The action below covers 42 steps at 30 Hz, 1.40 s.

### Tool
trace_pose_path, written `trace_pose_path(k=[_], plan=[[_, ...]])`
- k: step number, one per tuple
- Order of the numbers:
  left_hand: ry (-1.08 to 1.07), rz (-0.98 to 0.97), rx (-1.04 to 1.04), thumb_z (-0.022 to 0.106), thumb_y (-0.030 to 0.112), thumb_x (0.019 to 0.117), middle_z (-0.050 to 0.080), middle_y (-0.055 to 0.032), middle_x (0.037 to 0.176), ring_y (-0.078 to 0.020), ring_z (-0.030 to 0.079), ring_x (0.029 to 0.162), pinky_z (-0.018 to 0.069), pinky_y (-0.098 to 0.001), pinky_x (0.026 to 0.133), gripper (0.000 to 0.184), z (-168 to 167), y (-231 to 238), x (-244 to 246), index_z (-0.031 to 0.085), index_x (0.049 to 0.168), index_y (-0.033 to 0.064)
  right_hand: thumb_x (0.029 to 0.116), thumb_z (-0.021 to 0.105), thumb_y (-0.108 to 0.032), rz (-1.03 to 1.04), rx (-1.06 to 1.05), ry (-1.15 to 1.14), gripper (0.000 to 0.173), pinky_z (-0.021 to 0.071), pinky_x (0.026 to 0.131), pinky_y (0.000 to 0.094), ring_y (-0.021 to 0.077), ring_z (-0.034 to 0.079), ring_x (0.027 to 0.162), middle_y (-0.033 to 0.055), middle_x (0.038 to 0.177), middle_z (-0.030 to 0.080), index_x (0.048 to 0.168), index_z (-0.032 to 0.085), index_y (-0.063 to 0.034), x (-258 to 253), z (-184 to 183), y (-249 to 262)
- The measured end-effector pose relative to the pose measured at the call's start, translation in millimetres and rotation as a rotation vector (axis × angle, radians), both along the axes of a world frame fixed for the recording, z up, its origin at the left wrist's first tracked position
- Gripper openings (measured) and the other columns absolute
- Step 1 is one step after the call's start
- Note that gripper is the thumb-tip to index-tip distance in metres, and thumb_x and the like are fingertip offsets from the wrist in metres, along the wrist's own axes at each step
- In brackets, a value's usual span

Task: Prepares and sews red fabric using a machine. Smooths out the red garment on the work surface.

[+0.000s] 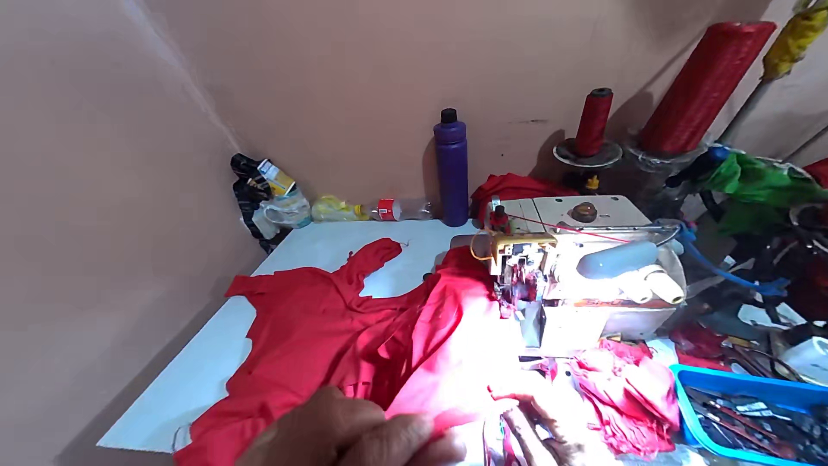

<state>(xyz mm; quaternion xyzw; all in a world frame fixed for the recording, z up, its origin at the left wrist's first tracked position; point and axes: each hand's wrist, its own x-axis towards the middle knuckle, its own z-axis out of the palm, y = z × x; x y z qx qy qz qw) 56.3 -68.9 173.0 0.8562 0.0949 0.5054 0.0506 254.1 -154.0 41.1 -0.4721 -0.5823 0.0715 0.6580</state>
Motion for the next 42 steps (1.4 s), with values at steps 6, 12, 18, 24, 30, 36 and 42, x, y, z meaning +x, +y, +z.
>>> trace_pose_path(k=[6,12,18,24,30,36,42], plan=[[0.149,-0.066,-0.138,0.073,0.018,0.0958,0.060,-0.0125,0.076,-0.0150,0.057,0.075,0.0435,-0.0200,0.070,0.020,-19.3,-3.9,20.6,0.072,0.087,-0.0006,0.1003,0.059,-0.006,0.039,-0.033,0.077,0.012,0.0519,0.086,0.0113,-0.0033,0.063,0.096,0.0051,0.105,0.070,0.105,0.068,0.0006,16.2,-1.2,15.6],[0.288,0.042,-0.059,0.073,0.026,0.0966,0.070,-0.0138,0.082,-0.0198,0.066,0.074,0.0521,-0.0283,0.070,0.023,-80.4,8.3,38.9,0.076,0.091,0.0038,0.1005,0.058,-0.003,0.026,-0.018,0.077,0.014,0.0507,0.101,0.0186,0.0038,0.063,0.115,0.0075,0.114,0.072,0.106,0.069,0.0020,24.8,-7.8,23.6],[0.342,0.173,-0.115,0.069,0.011,0.0925,0.071,-0.0149,0.082,-0.0229,0.070,0.073,0.0565,-0.0300,0.065,0.013,-80.5,0.3,97.6,0.079,0.091,0.0032,0.1013,0.056,-0.003,-0.008,0.031,0.029,0.016,0.0475,0.109,0.0222,0.0085,0.060,0.126,0.0121,0.126,0.069,0.109,0.068,0.0038,33.6,-13.3,33.4],[0.293,0.347,-0.092,0.069,0.011,0.0870,0.074,-0.0110,0.090,-0.0217,0.070,0.078,0.0540,-0.0318,0.071,0.017,-92.2,-4.6,106.5,0.081,0.098,0.0082,0.1003,0.056,-0.002,-0.082,0.050,-0.009,0.022,0.0462,0.110,0.0222,0.0104,0.060,0.128,0.0144,0.129,0.068,0.116,0.068,0.0061,33.9,-16.5,36.3],[0.001,0.205,-0.368,0.065,0.019,0.0971,0.071,-0.0088,0.101,-0.0117,0.063,0.104,0.0451,-0.0240,0.096,0.017,-115.9,-10.0,64.6,0.073,0.106,0.0068,0.0954,0.053,0.003,-0.362,-0.148,0.366,0.026,0.0569,0.076,0.0136,-0.0025,0.067,0.087,0.0127,0.114,0.068,0.117,0.063,0.0129,-3.4,-12.8,9.6],[0.012,0.213,-0.322,0.063,0.017,0.0988,0.067,-0.0092,0.106,-0.0122,0.058,0.113,0.0399,-0.0245,0.104,0.012,-129.3,-12.4,51.0,0.073,0.101,0.0098,0.1039,0.046,-0.006,-0.133,-0.366,0.541,0.028,0.0522,0.061,0.0127,-0.0062,0.059,0.066,-0.0024,0.091,0.068,0.123,0.062,0.0062,-3.8,-16.4,-2.2],[0.021,0.208,-0.259,0.065,0.018,0.0979,0.066,-0.0061,0.107,-0.0124,0.056,0.114,0.0365,-0.0274,0.106,0.010,-134.6,-12.3,58.2,0.074,0.097,0.0146,0.0957,0.064,-0.010,-0.131,-0.417,0.522,0.015,0.0511,0.060,0.0116,-0.0062,0.060,0.065,-0.0059,0.081,0.069,0.106,0.069,-0.0006,2.2,-13.9,3.8]])
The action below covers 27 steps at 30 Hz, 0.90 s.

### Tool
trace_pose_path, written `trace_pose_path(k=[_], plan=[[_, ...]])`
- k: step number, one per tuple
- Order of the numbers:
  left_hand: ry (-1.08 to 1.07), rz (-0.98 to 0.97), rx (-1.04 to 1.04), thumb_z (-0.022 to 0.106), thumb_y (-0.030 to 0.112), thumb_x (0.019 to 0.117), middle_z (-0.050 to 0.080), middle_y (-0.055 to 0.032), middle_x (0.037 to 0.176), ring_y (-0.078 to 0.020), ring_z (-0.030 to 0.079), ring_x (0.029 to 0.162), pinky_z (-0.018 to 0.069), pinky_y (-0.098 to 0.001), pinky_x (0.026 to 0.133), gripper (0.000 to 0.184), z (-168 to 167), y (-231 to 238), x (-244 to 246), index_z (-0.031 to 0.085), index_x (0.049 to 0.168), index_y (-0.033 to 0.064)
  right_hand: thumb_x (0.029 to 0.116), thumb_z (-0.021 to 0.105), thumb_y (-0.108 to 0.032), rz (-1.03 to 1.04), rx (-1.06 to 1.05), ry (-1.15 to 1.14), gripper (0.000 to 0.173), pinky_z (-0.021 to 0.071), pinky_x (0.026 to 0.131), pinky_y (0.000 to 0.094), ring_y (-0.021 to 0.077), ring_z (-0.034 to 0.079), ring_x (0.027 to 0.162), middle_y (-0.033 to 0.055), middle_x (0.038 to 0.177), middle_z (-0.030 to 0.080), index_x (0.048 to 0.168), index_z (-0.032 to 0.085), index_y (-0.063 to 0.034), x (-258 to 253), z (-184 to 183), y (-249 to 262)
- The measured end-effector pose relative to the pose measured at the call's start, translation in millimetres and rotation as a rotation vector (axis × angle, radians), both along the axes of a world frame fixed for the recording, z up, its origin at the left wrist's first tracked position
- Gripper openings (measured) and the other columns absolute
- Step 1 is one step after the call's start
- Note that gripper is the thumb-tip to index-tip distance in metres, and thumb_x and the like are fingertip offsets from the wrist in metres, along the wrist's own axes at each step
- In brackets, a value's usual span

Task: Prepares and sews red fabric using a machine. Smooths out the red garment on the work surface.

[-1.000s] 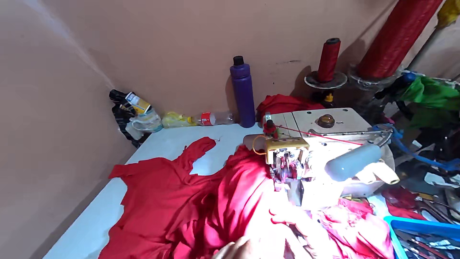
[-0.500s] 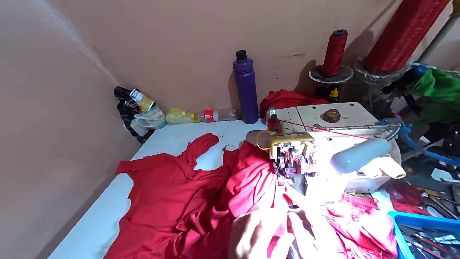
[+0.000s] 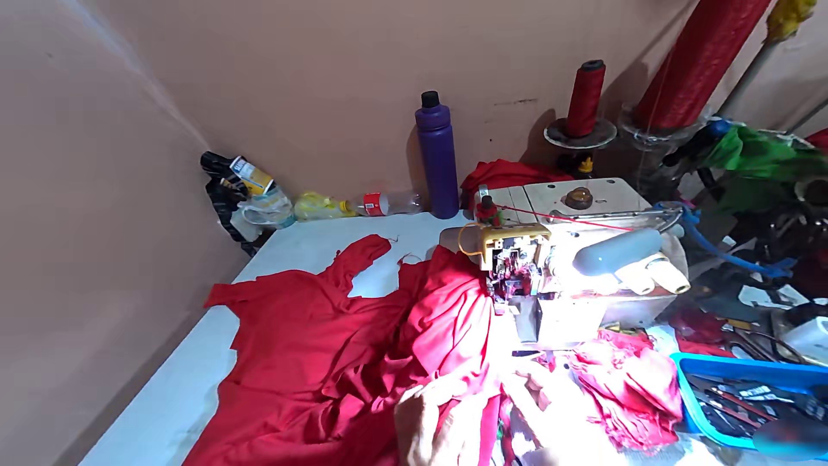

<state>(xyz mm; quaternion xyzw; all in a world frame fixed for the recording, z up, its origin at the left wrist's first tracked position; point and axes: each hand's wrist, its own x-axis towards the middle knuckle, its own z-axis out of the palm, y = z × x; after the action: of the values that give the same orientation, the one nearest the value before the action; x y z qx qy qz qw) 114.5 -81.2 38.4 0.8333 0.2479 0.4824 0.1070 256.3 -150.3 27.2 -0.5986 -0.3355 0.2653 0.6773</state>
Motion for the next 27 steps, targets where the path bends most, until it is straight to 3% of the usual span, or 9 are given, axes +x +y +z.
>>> trace_pose_path(k=[6,9,12,13,16,18,23,25,27], plan=[[0.021,-0.013,0.006,0.068,0.017,0.0960,0.066,-0.0073,0.107,-0.0132,0.056,0.116,0.0339,-0.0291,0.108,0.007,-2.8,-4.1,3.7,0.074,0.094,0.0161,0.0921,0.066,-0.006,0.059,0.054,0.098,0.002,0.0490,0.055,0.0140,-0.0029,0.057,0.058,-0.0069,0.072,0.063,0.092,0.067,-0.0065,4.6,-2.4,-0.3],[0.059,-0.073,0.025,0.067,0.022,0.0959,0.066,-0.0062,0.111,-0.0138,0.055,0.120,0.0324,-0.0311,0.110,0.008,-4.2,-4.8,6.6,0.074,0.099,0.0189,0.0875,0.068,-0.001,0.016,0.111,-0.027,0.006,0.0507,0.061,0.0124,-0.0054,0.058,0.065,-0.0081,0.076,0.064,0.084,0.068,-0.0060,-0.2,3.4,-16.1],[0.264,-0.070,0.183,0.060,0.040,0.0945,0.067,-0.0089,0.129,-0.0252,0.051,0.137,0.0206,-0.0574,0.116,0.035,-14.5,-3.0,13.4,0.068,0.124,0.0228,0.0860,0.067,0.004,-0.030,0.151,0.013,0.010,0.0528,0.063,0.0131,-0.0062,0.061,0.068,-0.0106,0.078,0.067,0.085,0.070,-0.0058,-5.6,15.0,-31.6],[0.307,-0.051,0.236,0.058,0.043,0.0952,0.067,-0.0096,0.130,-0.0286,0.051,0.138,0.0197,-0.0631,0.115,0.037,-18.2,1.0,15.7,0.067,0.125,0.0225,0.0854,0.067,0.005,-0.033,0.147,0.046,0.012,0.0529,0.061,0.0130,-0.0061,0.061,0.066,-0.0115,0.076,0.067,0.083,0.070,-0.0071,-5.6,18.4,-33.1],[0.211,0.042,0.275,0.059,0.018,0.0947,0.074,-0.0023,0.117,-0.0209,0.059,0.129,0.0250,-0.0568,0.113,0.021,-16.4,14.2,19.1,0.075,0.107,0.0232,0.0856,0.066,0.003,-0.028,0.150,0.062,0.016,0.0504,0.060,0.0132,-0.0064,0.058,0.065,-0.0123,0.075,0.065,0.078,0.069,-0.0106,-9.2,16.9,-31.5],[0.161,0.061,0.237,0.060,0.013,0.0966,0.077,-0.0001,0.107,-0.0153,0.062,0.123,0.0230,-0.0512,0.114,0.022,-7.9,15.6,15.0,0.080,0.097,0.0227,0.0855,0.066,0.002,-0.062,0.177,0.038,0.014,0.0529,0.063,0.0147,-0.0057,0.061,0.069,-0.0107,0.080,0.069,0.079,0.070,-0.0091,-13.6,9.7,-28.9],[0.183,0.104,0.241,0.059,0.014,0.0966,0.077,-0.0022,0.104,-0.0161,0.065,0.118,0.0222,-0.0518,0.114,0.022,3.1,20.2,15.6,0.080,0.091,0.0187,0.0864,0.067,0.001,-0.127,0.204,-0.068,0.015,0.0497,0.060,0.0136,-0.0055,0.056,0.064,-0.0086,0.074,0.061,0.074,0.063,-0.0073,-11.4,1.0,-11.8],[0.167,0.137,0.265,0.059,0.014,0.0942,0.077,-0.0029,0.100,-0.0181,0.068,0.112,0.0272,-0.0512,0.113,0.021,10.2,28.4,25.6,0.080,0.090,0.0158,0.0850,0.068,-0.001,-0.192,0.155,-0.158,0.015,0.0457,0.058,0.0095,-0.0074,0.052,0.061,-0.0060,0.071,0.057,0.071,0.063,-0.0031,-6.4,11.2,1.4],[0.218,0.166,0.241,0.060,0.007,0.0895,0.078,-0.0027,0.107,-0.0198,0.070,0.111,0.0372,-0.0520,0.109,0.024,22.0,36.5,35.4,0.081,0.098,0.0137,0.0845,0.071,-0.009,-0.289,0.100,-0.326,0.018,0.0420,0.056,0.0078,-0.0079,0.050,0.059,-0.0028,0.068,0.058,0.070,0.064,-0.0009,3.1,17.0,19.3]])
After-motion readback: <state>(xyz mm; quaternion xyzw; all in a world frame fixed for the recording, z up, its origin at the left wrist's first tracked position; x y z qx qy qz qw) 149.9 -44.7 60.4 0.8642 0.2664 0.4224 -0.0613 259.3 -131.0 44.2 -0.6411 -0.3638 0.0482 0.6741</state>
